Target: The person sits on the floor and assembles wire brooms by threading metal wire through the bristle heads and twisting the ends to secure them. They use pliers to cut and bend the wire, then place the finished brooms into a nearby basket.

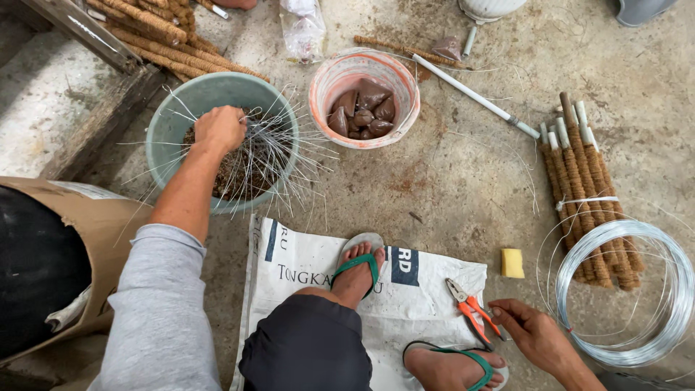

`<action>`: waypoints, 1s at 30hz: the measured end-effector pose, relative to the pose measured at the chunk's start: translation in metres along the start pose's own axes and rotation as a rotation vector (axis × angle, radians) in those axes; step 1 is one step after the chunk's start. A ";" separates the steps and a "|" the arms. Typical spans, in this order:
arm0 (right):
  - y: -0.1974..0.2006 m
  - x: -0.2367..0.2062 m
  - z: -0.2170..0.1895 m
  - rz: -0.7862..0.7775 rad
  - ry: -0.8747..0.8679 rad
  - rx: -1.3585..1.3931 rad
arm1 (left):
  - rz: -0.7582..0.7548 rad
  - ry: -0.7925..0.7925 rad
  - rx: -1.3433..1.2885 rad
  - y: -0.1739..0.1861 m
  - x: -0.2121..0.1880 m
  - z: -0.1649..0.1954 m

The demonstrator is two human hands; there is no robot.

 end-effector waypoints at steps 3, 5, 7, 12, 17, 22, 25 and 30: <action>-0.001 0.000 -0.005 -0.009 0.007 -0.018 | 0.025 0.003 0.003 0.000 -0.009 -0.006; 0.000 -0.002 -0.004 -0.019 -0.035 -0.040 | 0.062 0.001 -0.013 0.002 -0.013 -0.007; 0.001 -0.003 -0.001 -0.041 -0.086 -0.060 | 0.099 0.024 -0.041 0.007 -0.017 -0.010; 0.006 -0.003 0.001 -0.009 -0.049 -0.011 | 0.100 0.035 -0.192 0.038 -0.024 -0.009; 0.005 -0.001 0.004 -0.003 -0.015 -0.002 | 0.233 -0.140 -0.261 0.104 -0.064 0.037; 0.005 0.001 0.002 -0.010 -0.009 0.003 | 0.535 -0.524 -0.318 0.175 -0.147 0.110; 0.004 0.001 0.006 -0.017 -0.066 -0.052 | 0.698 -0.722 -0.270 0.200 -0.206 0.154; 0.005 0.000 0.000 -0.013 -0.010 0.005 | 0.779 -0.919 -0.231 0.219 -0.278 0.210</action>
Point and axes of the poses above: each hand's wrist, its own x-axis towards the middle knuckle, its own y-axis out of the back of the hand, z = x × y, the point moved 10 cm from there along x, towards the middle knuckle, and after that the axes turned 2 degrees about -x, right-handed, at the moved point
